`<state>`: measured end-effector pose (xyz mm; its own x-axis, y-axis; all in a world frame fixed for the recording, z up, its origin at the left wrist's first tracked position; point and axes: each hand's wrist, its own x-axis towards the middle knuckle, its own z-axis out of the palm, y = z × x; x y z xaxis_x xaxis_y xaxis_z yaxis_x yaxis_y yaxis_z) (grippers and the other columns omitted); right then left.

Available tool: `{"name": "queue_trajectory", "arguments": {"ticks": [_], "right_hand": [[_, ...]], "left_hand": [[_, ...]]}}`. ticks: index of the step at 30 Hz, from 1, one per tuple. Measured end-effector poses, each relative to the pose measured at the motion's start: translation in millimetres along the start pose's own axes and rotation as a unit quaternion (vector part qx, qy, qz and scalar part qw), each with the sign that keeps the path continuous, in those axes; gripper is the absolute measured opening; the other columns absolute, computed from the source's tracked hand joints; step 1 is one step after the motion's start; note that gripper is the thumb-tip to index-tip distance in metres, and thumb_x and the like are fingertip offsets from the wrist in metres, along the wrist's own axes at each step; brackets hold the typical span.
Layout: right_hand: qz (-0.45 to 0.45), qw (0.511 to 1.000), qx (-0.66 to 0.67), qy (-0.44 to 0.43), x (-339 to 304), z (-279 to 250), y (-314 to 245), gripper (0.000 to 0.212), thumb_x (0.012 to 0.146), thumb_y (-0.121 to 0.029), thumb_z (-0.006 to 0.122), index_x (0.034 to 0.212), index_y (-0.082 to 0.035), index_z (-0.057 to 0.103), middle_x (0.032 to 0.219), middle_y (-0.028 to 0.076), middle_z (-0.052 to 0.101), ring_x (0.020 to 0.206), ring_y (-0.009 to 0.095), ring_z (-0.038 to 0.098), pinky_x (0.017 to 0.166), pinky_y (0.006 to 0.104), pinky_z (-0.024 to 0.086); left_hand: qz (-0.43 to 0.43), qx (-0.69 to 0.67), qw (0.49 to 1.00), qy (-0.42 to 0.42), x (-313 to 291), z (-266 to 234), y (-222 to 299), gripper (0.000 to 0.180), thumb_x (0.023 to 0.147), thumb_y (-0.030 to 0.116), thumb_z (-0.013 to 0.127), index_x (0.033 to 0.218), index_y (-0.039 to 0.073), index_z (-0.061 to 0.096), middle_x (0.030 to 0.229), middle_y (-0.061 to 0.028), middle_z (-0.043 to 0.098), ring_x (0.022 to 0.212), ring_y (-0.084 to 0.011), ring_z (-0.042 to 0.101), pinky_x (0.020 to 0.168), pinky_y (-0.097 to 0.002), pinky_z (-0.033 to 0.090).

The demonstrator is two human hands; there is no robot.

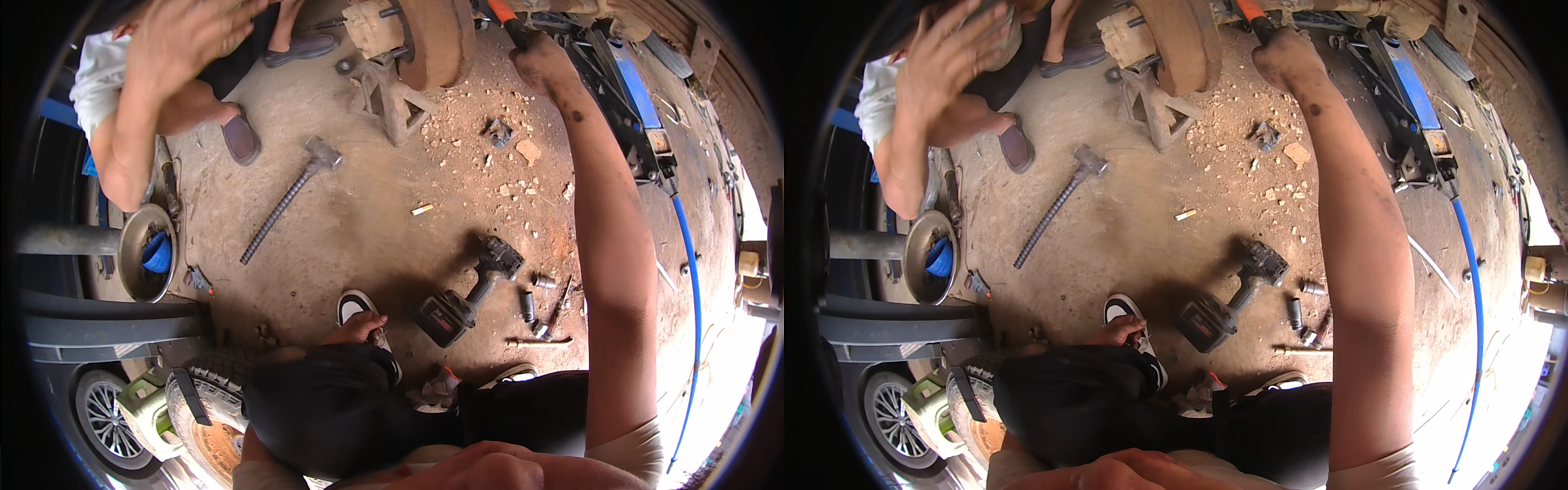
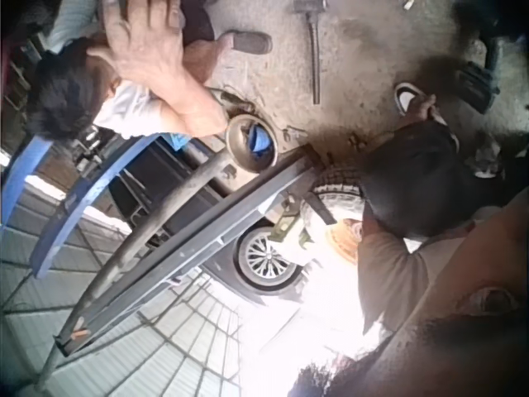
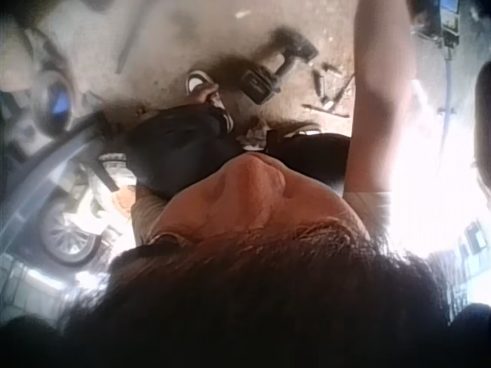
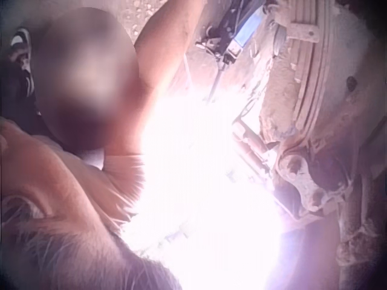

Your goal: The person sits on the floor and repeatedly strikes a metal component of a vehicle's suspension system with a hammer. Another person is visible in the background working on the same vehicle. The camera wearer uses a hammer to hit a specific part of the suspension assembly multiple times.

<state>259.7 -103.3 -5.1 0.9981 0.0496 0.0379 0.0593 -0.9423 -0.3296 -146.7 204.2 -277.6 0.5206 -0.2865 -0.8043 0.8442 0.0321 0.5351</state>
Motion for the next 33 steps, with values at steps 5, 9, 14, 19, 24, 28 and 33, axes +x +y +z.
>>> {"name": "queue_trajectory", "arguments": {"ticks": [5,9,14,19,24,28,33], "right_hand": [[-0.018,1.000,-0.008,0.013,9,14,2,0.038,0.078,-0.027,0.053,0.098,0.005,0.061,0.094,0.027,0.062,0.093,0.037,0.061,0.080,0.0416,0.049],[-0.016,1.000,-0.012,0.015,3,9,2,0.038,0.079,-0.026,0.053,0.098,0.007,0.059,0.091,0.030,0.061,0.092,0.040,0.060,0.078,0.0435,0.048],[-0.023,0.999,-0.004,0.043,2,8,5,0.039,0.078,-0.025,0.053,0.101,0.007,0.056,0.090,0.031,0.060,0.092,0.042,0.059,0.078,0.0438,0.047],[-0.012,0.999,-0.007,0.032,-3,5,-7,0.038,0.078,-0.023,0.054,0.102,0.006,0.055,0.092,0.031,0.060,0.094,0.043,0.058,0.079,0.0448,0.046],[-0.008,0.998,-0.016,0.053,-2,8,1,0.038,0.079,-0.024,0.056,0.102,0.006,0.053,0.089,0.028,0.060,0.089,0.040,0.059,0.077,0.0422,0.044],[-0.001,0.999,-0.005,0.034,-7,3,-10,0.038,0.078,-0.023,0.054,0.103,0.006,0.053,0.095,0.031,0.059,0.097,0.043,0.057,0.082,0.0443,0.046],[0.000,0.999,-0.008,0.046,-5,7,-5,0.039,0.078,-0.024,0.054,0.103,0.006,0.053,0.094,0.032,0.059,0.097,0.042,0.057,0.082,0.0442,0.046]], "left_hand": [[0.031,0.014,0.999,0.002,-16,10,9,0.031,0.088,0.030,0.059,0.067,0.010,0.050,0.057,0.0008,0.049,0.051,-0.0108,0.048,0.051,-0.0268,0.037],[0.023,-0.010,1.000,0.004,-23,15,12,0.031,0.090,0.030,0.057,0.068,0.009,0.049,0.058,0.0010,0.049,0.052,-0.0108,0.047,0.052,-0.0273,0.037],[0.034,0.065,0.997,-0.015,-9,7,-5,0.034,0.087,0.037,0.060,0.070,0.009,0.051,0.058,0.0000,0.050,0.055,-0.0103,0.049,0.054,-0.0269,0.038],[0.047,0.088,0.995,-0.025,-3,1,-15,0.036,0.087,0.038,0.059,0.071,0.008,0.052,0.058,-0.0001,0.050,0.055,-0.0111,0.049,0.054,-0.0275,0.038],[0.039,0.099,0.994,-0.032,-2,3,-9,0.035,0.087,0.038,0.060,0.072,0.007,0.053,0.059,-0.0002,0.051,0.055,-0.0105,0.049,0.054,-0.0273,0.038],[0.027,0.095,0.995,-0.033,-4,1,-8,0.035,0.086,0.037,0.060,0.073,0.006,0.054,0.060,-0.0002,0.051,0.055,-0.0100,0.049,0.053,-0.0272,0.038],[0.035,0.078,0.996,-0.033,10,-3,-28,0.034,0.086,0.038,0.061,0.074,0.006,0.054,0.059,0.0000,0.051,0.055,-0.0100,0.049,0.052,-0.0272,0.038]]}}
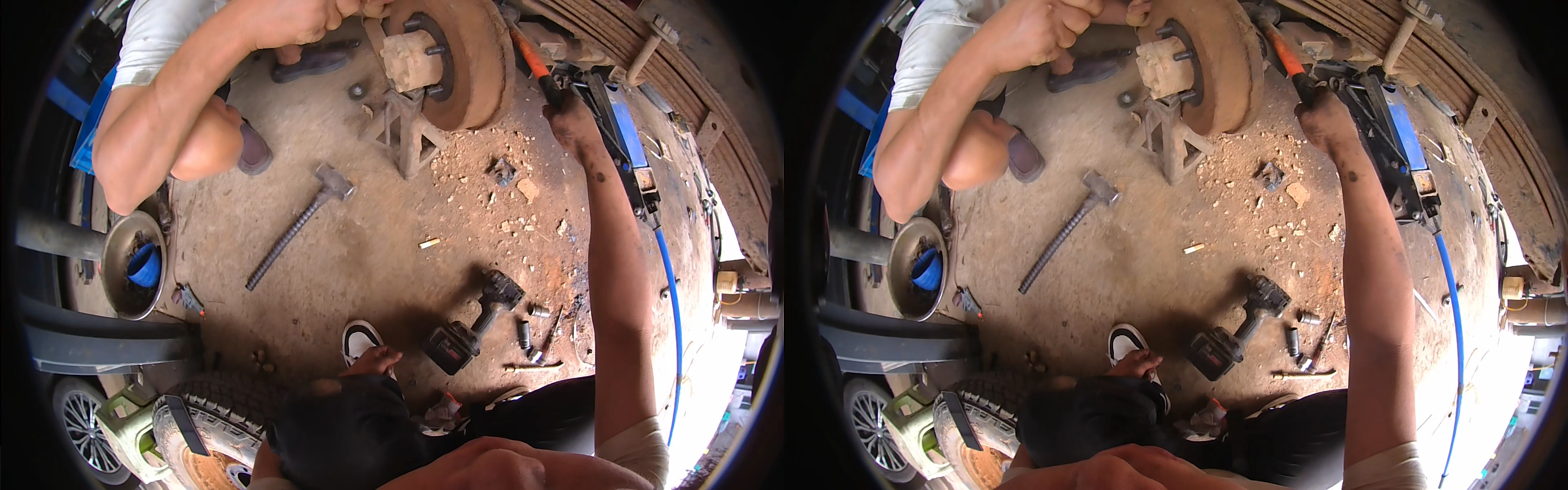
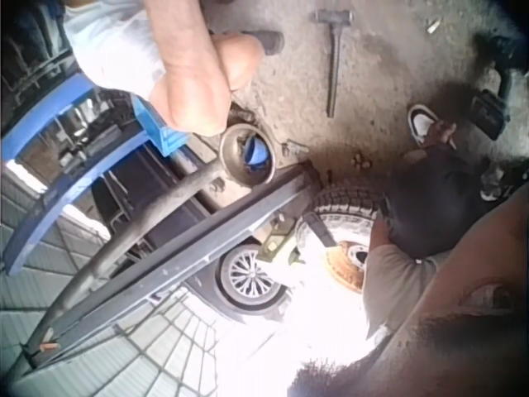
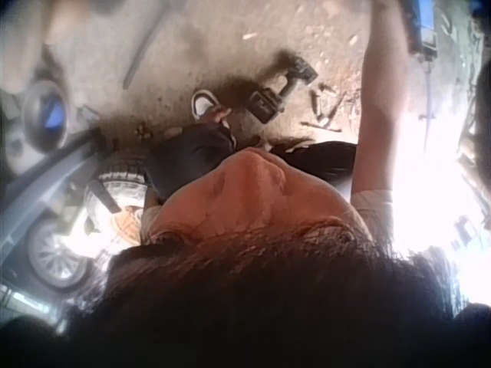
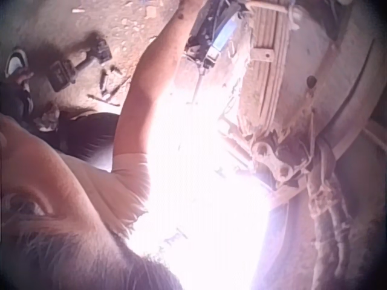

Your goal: The person sits on the floor and repeatedly strikes a metal component of a vehicle's suspension system with a hammer. Another person is visible in the background working on the same vehicle. The camera wearer uses a hammer to hit a specific part of the suspension assembly multiple times.

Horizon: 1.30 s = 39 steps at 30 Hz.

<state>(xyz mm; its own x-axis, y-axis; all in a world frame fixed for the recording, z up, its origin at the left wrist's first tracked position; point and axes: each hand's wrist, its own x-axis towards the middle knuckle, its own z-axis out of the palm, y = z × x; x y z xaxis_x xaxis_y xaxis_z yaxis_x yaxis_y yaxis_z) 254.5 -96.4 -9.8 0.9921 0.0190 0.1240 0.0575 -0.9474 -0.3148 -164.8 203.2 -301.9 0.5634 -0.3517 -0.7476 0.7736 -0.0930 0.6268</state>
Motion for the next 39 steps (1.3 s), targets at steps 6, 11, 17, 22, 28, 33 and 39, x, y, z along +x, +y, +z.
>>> {"name": "queue_trajectory", "arguments": {"ticks": [6,11,17,22,28,33,39], "right_hand": [[0.027,0.999,-0.003,-0.024,5,0,2,0.041,0.078,-0.025,0.054,0.106,0.006,0.054,0.097,0.031,0.059,0.100,0.041,0.057,0.086,0.0438,0.045],[0.028,0.999,-0.012,-0.030,-1,-6,-5,0.041,0.079,-0.025,0.053,0.106,0.005,0.055,0.098,0.030,0.060,0.099,0.041,0.057,0.085,0.0438,0.046],[0.028,0.999,0.007,-0.035,2,-5,-4,0.042,0.077,-0.024,0.053,0.106,0.006,0.055,0.099,0.030,0.060,0.098,0.041,0.058,0.083,0.0453,0.047],[0.020,0.999,-0.004,-0.032,1,-4,-5,0.042,0.077,-0.025,0.054,0.107,0.005,0.055,0.100,0.030,0.060,0.099,0.040,0.058,0.083,0.0449,0.047],[0.027,0.998,-0.008,-0.049,-4,-11,-5,0.041,0.078,-0.024,0.053,0.106,0.006,0.056,0.100,0.029,0.060,0.100,0.038,0.058,0.087,0.0422,0.048],[0.033,0.995,0.002,-0.094,11,-8,-23,0.047,0.076,-0.018,0.051,0.116,0.007,0.050,0.108,0.028,0.058,0.103,0.038,0.057,0.087,0.0406,0.048],[0.030,0.997,0.004,-0.069,-5,-21,12,0.043,0.077,-0.019,0.050,0.113,0.004,0.052,0.106,0.027,0.059,0.101,0.037,0.058,0.085,0.0409,0.048]], "left_hand": [[0.006,0.001,1.000,0.001,7,-4,-14,0.034,0.086,0.038,0.061,0.075,0.007,0.055,0.059,0.0003,0.052,0.053,-0.0098,0.048,0.051,-0.0274,0.037],[-0.005,-0.004,1.000,0.009,0,-1,1,0.033,0.085,0.037,0.062,0.076,0.007,0.056,0.060,0.0006,0.052,0.053,-0.0096,0.049,0.051,-0.0271,0.038],[0.008,-0.009,1.000,0.003,3,-4,-7,0.031,0.086,0.035,0.062,0.077,0.007,0.056,0.061,0.0005,0.054,0.055,-0.0095,0.051,0.052,-0.0261,0.039],[0.004,-0.014,1.000,-0.006,-2,-4,4,0.032,0.086,0.035,0.062,0.075,0.006,0.056,0.060,0.0000,0.053,0.054,-0.0100,0.051,0.052,-0.0270,0.039],[-0.011,-0.006,1.000,0.021,-13,6,24,0.032,0.086,0.032,0.061,0.069,0.006,0.053,0.057,-0.0010,0.051,0.053,-0.0110,0.050,0.051,-0.0285,0.038],[0.078,0.041,0.995,0.034,13,-24,-33,0.030,0.085,0.030,0.061,0.075,0.002,0.056,0.062,-0.0057,0.055,0.055,-0.0158,0.053,0.055,-0.0312,0.042],[0.145,0.155,0.939,0.269,-7,-36,29,0.024,0.083,0.023,0.064,0.087,0.001,0.056,0.077,-0.0108,0.062,0.069,-0.0221,0.061,0.062,-0.0363,0.046]]}}
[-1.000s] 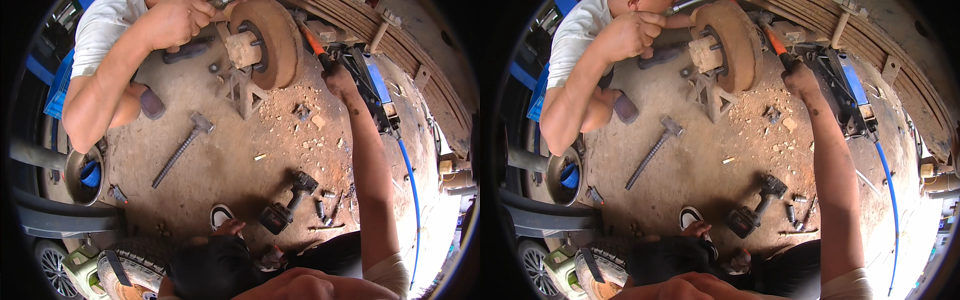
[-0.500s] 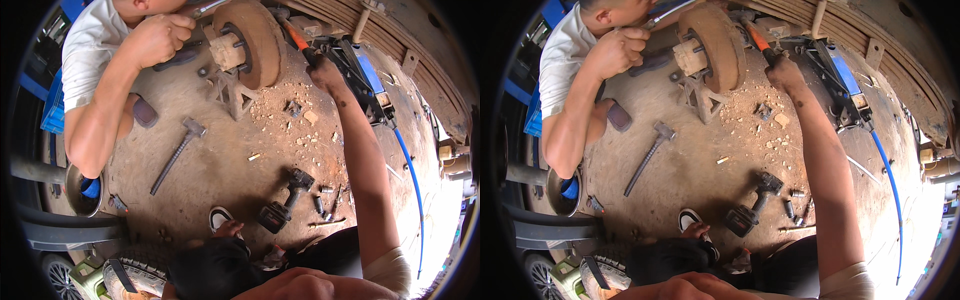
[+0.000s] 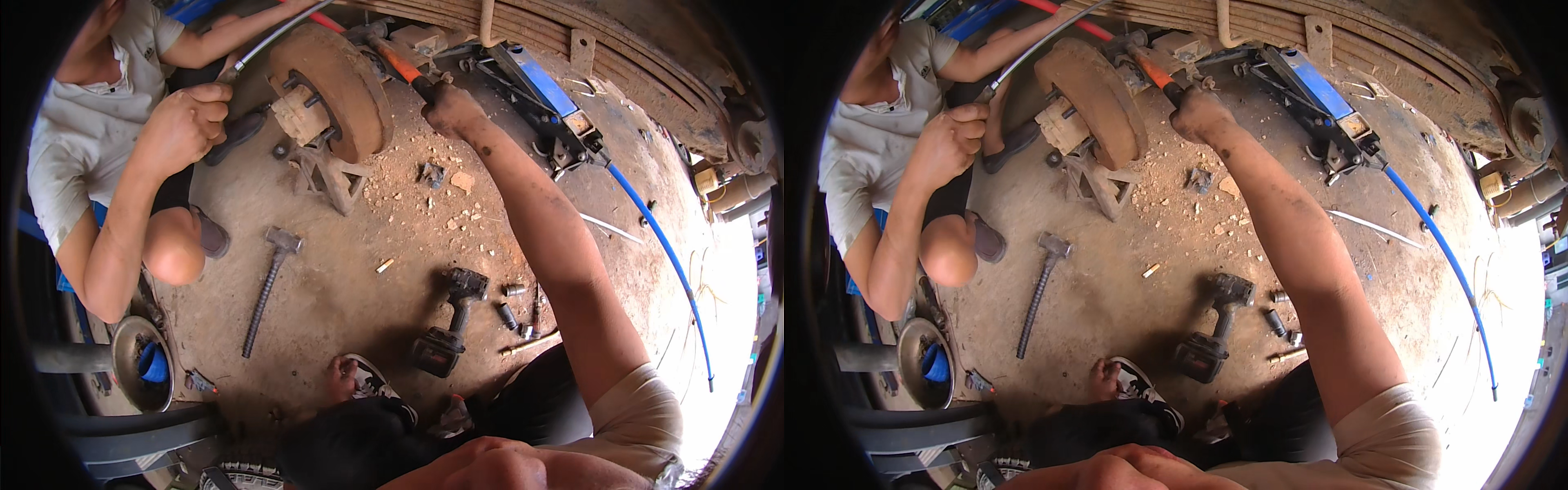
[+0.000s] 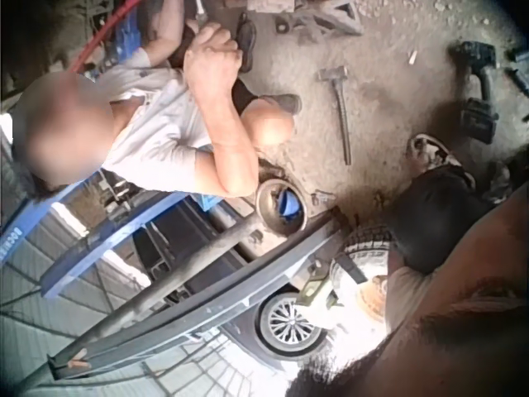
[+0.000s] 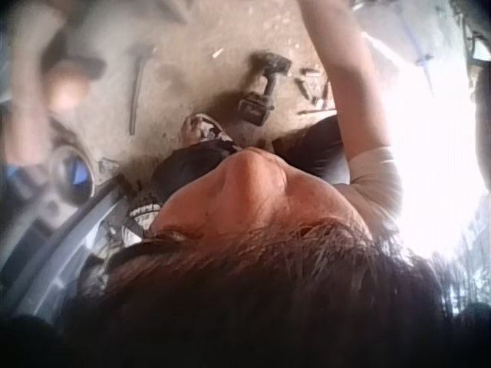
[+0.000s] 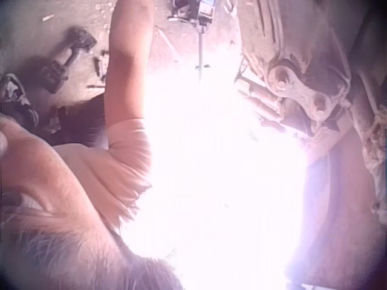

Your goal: The person sits on the floor and repeatedly strikes a metal component of a vehicle's suspension system with a hammer. Another person is visible in the background working on the same vehicle. The camera wearer uses a hammer to hit a specific part of the suspension assembly multiple times.

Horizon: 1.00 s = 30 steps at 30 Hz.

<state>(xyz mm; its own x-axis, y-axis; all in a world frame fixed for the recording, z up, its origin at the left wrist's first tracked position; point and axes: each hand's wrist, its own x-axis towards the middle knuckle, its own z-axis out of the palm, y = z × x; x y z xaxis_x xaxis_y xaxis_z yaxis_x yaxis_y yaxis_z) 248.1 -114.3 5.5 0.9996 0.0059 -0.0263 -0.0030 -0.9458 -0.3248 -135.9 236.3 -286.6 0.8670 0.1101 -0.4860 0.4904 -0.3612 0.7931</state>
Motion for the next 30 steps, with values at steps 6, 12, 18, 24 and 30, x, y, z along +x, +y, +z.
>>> {"name": "queue_trajectory", "arguments": {"ticks": [6,12,18,24,30], "right_hand": [[0.013,0.999,0.047,-0.016,0,1,-27,0.044,0.071,-0.014,0.052,0.109,0.007,0.054,0.107,0.026,0.060,0.104,0.035,0.058,0.089,0.0393,0.047],[-0.064,0.996,-0.059,0.012,22,27,-25,0.030,0.077,-0.022,0.052,0.094,-0.001,0.064,0.097,0.021,0.065,0.095,0.036,0.062,0.083,0.0392,0.051],[-0.118,0.988,-0.089,0.053,26,14,14,0.042,0.082,-0.028,0.048,0.118,-0.006,0.051,0.107,0.025,0.059,0.096,0.037,0.059,0.080,0.0407,0.049],[-0.106,0.993,-0.046,0.026,8,-3,-43,0.046,0.077,-0.037,0.052,0.104,0.000,0.058,0.096,0.024,0.063,0.097,0.033,0.061,0.083,0.0419,0.049],[0.128,0.936,0.270,0.183,-61,-13,-12,0.056,0.086,-0.042,0.056,0.116,0.005,0.046,0.105,0.027,0.059,0.102,0.035,0.058,0.090,0.0402,0.045]], "left_hand": [[0.156,0.138,0.940,0.272,45,-110,14,0.017,0.085,0.012,0.060,0.096,0.004,0.050,0.070,-0.0077,0.054,0.060,-0.0183,0.050,0.057,-0.0343,0.043],[0.130,0.395,0.833,0.364,73,-164,42,0.055,0.071,0.013,0.068,0.117,0.004,0.041,0.113,-0.0185,0.045,0.105,-0.0375,0.045,0.088,-0.0497,0.037],[-0.182,0.461,0.864,0.093,139,-198,50,0.074,0.081,0.032,0.059,0.139,0.008,0.021,0.140,-0.0187,0.027,0.129,-0.0372,0.029,0.103,-0.0527,0.028],[-0.117,0.428,0.888,0.122,145,-236,-83,0.070,0.087,0.027,0.054,0.141,0.001,0.018,0.143,-0.0206,0.030,0.130,-0.0353,0.032,0.107,-0.0475,0.026],[0.033,0.434,0.896,0.085,112,-178,-16,0.028,0.079,0.017,0.059,0.098,0.000,0.048,0.084,-0.0217,0.062,0.079,-0.0387,0.061,0.070,-0.0417,0.050]]}}
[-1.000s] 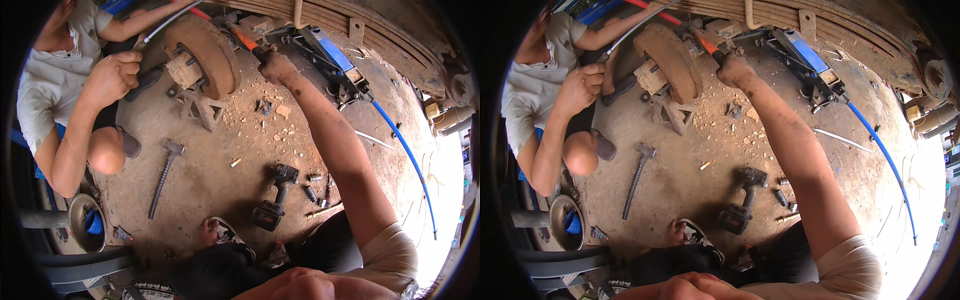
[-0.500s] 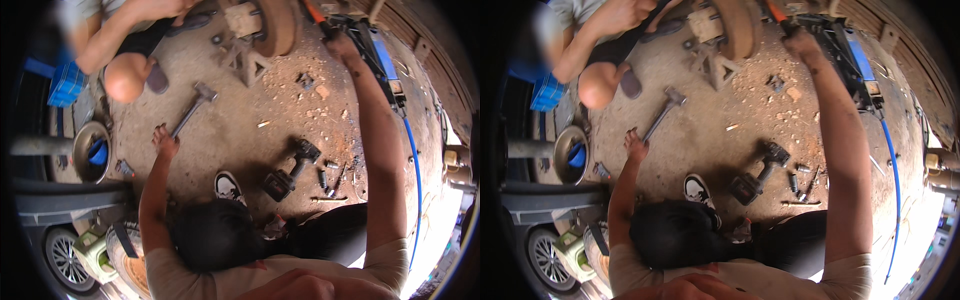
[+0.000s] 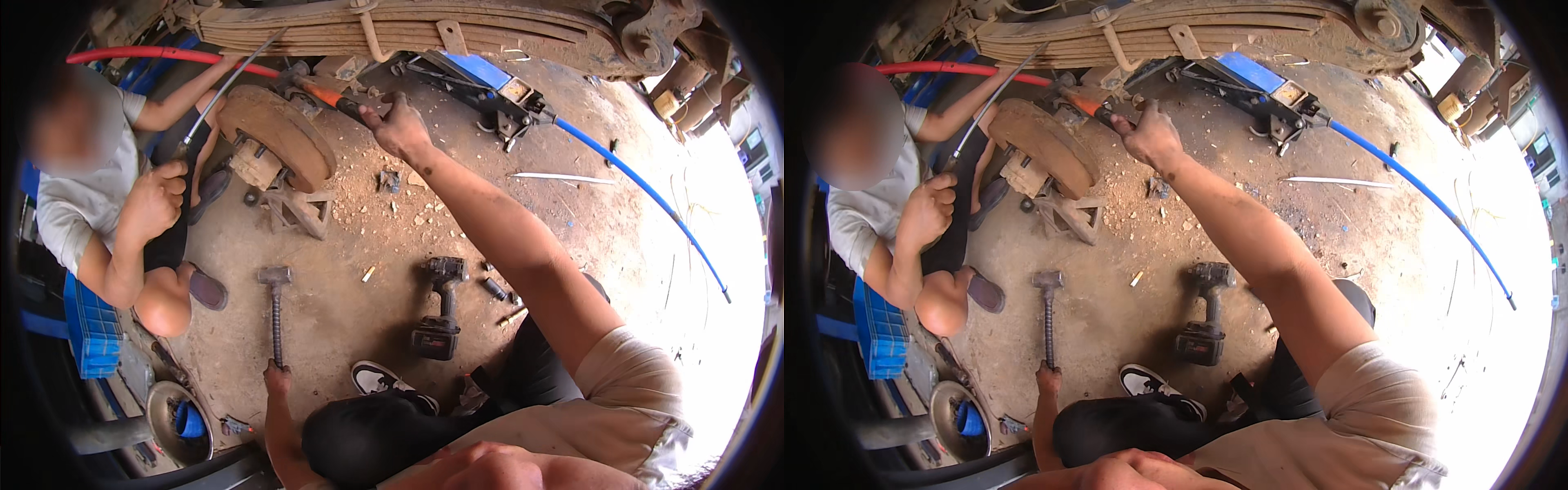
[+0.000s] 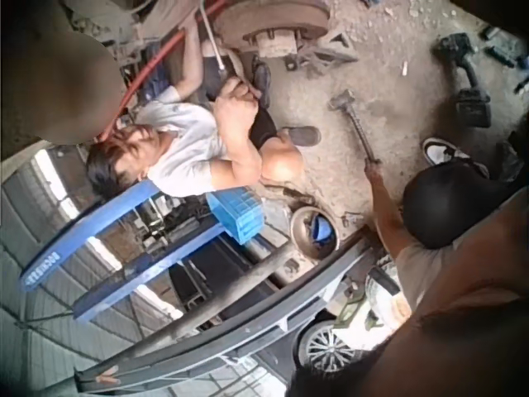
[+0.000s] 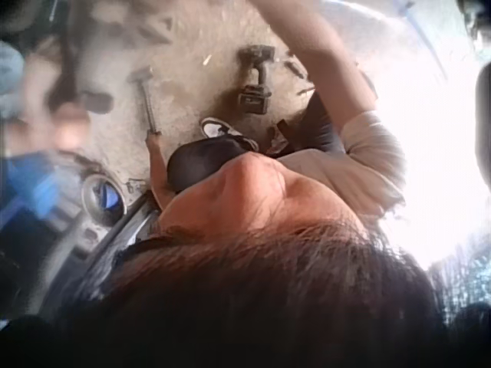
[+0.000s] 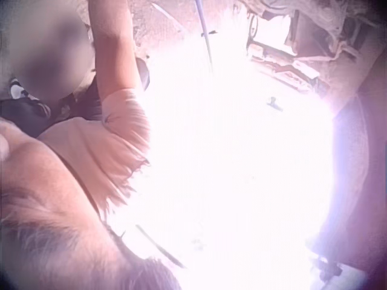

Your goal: The person sits on the floor and repeatedly strikes a metal component of a vehicle's suspension system with a hammer. Another person is visible in the background working on the same vehicle. The camera wearer uses a hammer to hit a specific part of the suspension assembly multiple times.

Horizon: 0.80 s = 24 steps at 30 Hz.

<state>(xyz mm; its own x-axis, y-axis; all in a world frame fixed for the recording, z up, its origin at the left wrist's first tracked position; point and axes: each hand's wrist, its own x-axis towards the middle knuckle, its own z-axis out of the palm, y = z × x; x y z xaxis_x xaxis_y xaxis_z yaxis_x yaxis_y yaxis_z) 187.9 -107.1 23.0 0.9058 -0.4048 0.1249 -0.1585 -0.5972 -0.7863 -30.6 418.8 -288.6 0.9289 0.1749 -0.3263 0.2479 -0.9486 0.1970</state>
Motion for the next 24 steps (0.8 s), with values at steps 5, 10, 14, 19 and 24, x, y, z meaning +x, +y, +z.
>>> {"name": "queue_trajectory", "arguments": {"ticks": [5,10,14,19,24], "right_hand": [[0.162,0.968,0.190,0.037,-119,74,82,0.033,0.090,-0.032,0.052,0.085,0.001,0.052,0.070,0.014,0.061,0.063,0.025,0.058,0.064,0.0392,0.047],[0.217,0.826,0.246,-0.458,-279,173,90,0.067,0.082,-0.062,0.053,0.097,0.003,0.059,0.081,0.015,0.064,0.073,0.023,0.062,0.066,0.0330,0.049],[0.435,0.588,0.533,-0.425,-331,223,74,0.067,0.080,-0.064,0.055,0.099,0.000,0.056,0.091,0.014,0.062,0.071,0.024,0.062,0.066,0.0348,0.051],[0.488,0.412,0.754,-0.153,-275,165,74,0.030,0.091,-0.037,0.054,0.075,-0.012,0.046,0.058,0.001,0.043,0.047,0.015,0.044,0.045,0.0312,0.039],[0.310,0.565,0.760,-0.087,-163,58,53,0.027,0.092,-0.026,0.053,0.072,-0.015,0.039,0.052,-0.003,0.032,0.040,0.010,0.030,0.038,0.0265,0.029]], "left_hand": [[-0.077,-0.263,0.953,-0.130,-44,-74,67,0.014,0.085,0.008,0.057,0.082,0.004,0.044,0.051,-0.0063,0.047,0.035,-0.0152,0.046,0.031,-0.0313,0.036],[-0.077,-0.367,0.892,-0.252,-98,-129,93,0.017,0.081,0.004,0.060,0.074,0.006,0.045,0.053,-0.0012,0.044,0.039,-0.0123,0.043,0.037,-0.0270,0.038],[0.096,-0.181,0.938,-0.279,-130,-128,99,0.024,0.077,0.017,0.066,0.072,0.003,0.047,0.056,-0.0071,0.049,0.050,-0.0211,0.052,0.050,-0.0328,0.043],[0.177,-0.062,0.947,-0.261,-128,-158,212,0.026,0.075,0.020,0.066,0.076,0.002,0.047,0.057,-0.0144,0.048,0.054,-0.0284,0.054,0.054,-0.0392,0.043],[0.314,-0.106,0.936,-0.118,-87,-162,317,0.027,0.080,0.023,0.062,0.078,0.003,0.044,0.057,-0.0197,0.047,0.057,-0.0427,0.051,0.053,-0.0449,0.041]]}}
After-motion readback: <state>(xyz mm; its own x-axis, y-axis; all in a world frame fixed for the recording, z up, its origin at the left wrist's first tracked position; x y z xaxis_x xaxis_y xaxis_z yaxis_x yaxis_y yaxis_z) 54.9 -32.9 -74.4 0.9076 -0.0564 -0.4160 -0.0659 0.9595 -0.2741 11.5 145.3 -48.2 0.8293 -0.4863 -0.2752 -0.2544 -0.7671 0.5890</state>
